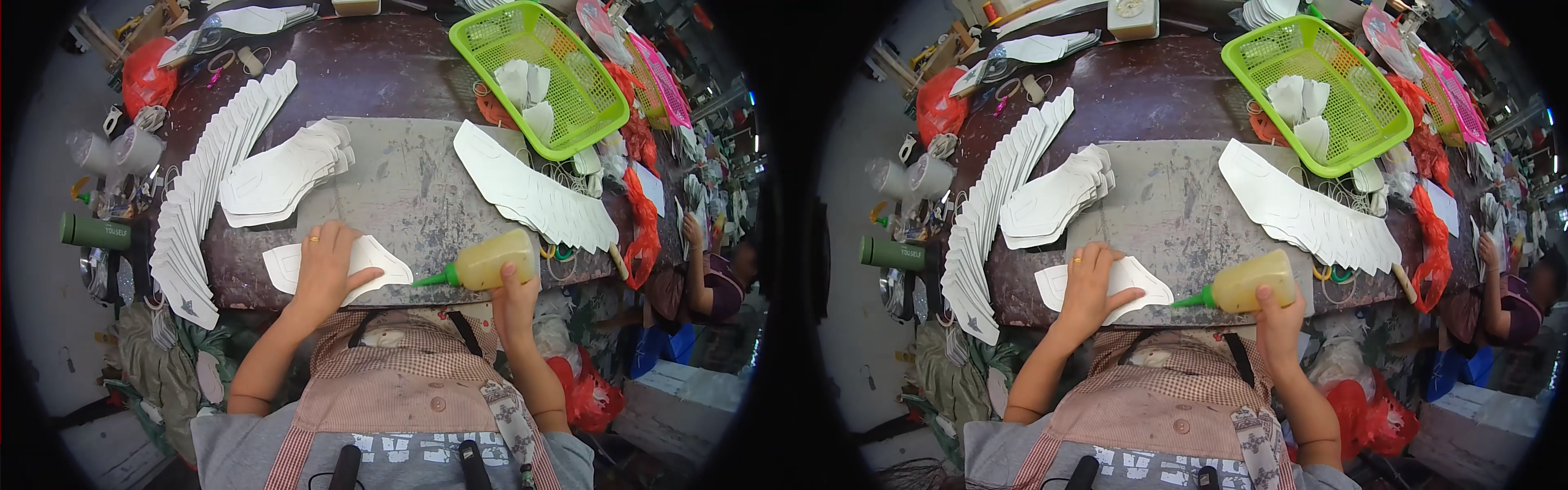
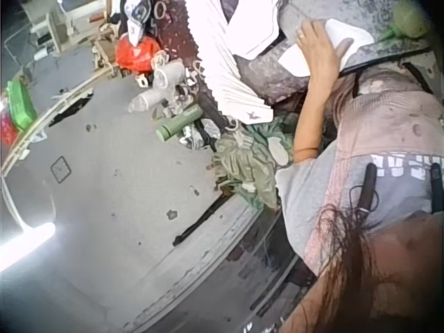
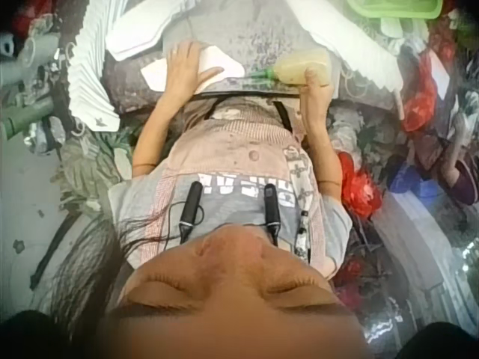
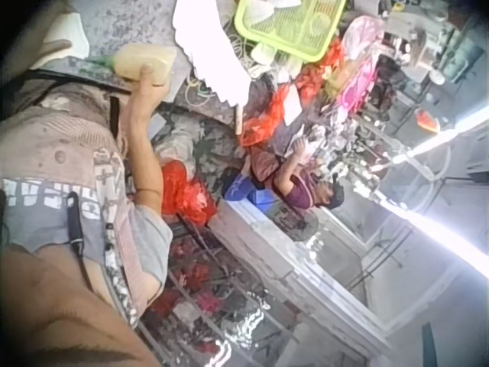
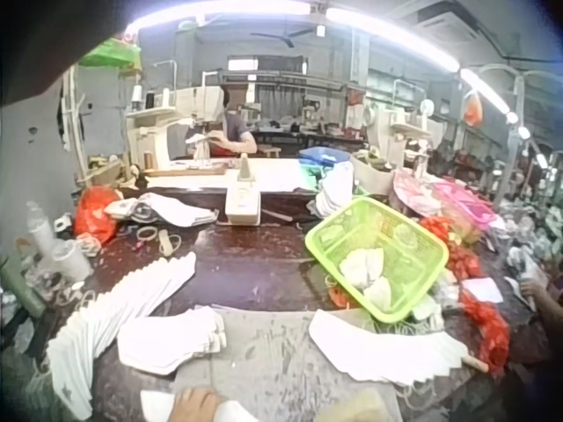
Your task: The person applies glue from a squeeze bottle onto the edges of white fabric pieces and stacks them on a table. The person repeatedly picks up a fabric piece, applies glue, and places it on a growing pile of treated pieces.
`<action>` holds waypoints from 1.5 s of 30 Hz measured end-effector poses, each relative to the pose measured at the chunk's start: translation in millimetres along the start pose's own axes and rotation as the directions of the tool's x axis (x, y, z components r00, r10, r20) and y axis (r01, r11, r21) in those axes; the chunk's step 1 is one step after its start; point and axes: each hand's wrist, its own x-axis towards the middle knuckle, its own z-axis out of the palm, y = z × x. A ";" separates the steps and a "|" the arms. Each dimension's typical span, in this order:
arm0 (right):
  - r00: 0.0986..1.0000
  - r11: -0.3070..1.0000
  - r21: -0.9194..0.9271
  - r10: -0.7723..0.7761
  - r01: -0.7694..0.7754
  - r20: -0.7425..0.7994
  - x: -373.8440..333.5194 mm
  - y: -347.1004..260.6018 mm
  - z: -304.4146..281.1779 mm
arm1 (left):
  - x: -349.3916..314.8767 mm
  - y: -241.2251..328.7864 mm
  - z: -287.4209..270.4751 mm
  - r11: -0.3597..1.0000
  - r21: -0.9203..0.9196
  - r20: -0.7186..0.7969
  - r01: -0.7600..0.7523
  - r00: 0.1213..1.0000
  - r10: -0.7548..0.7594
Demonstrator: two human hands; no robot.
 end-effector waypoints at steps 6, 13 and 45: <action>1.000 0.995 -0.101 -0.005 0.006 0.008 16.8 5.6 4.0 | -0.9 -0.3 0.6 1.000 0.008 -0.011 0.001 1.000 -0.001; 1.000 0.978 -0.210 -0.003 0.009 0.028 -3.8 8.1 -17.6 | -1.1 13.5 -4.8 0.985 0.149 -0.038 0.085 0.996 -0.080; 0.986 0.893 0.425 -0.100 0.149 -0.137 -12.2 10.1 -60.3 | 103.0 -30.5 -38.5 0.981 0.146 -0.340 -0.128 0.925 0.171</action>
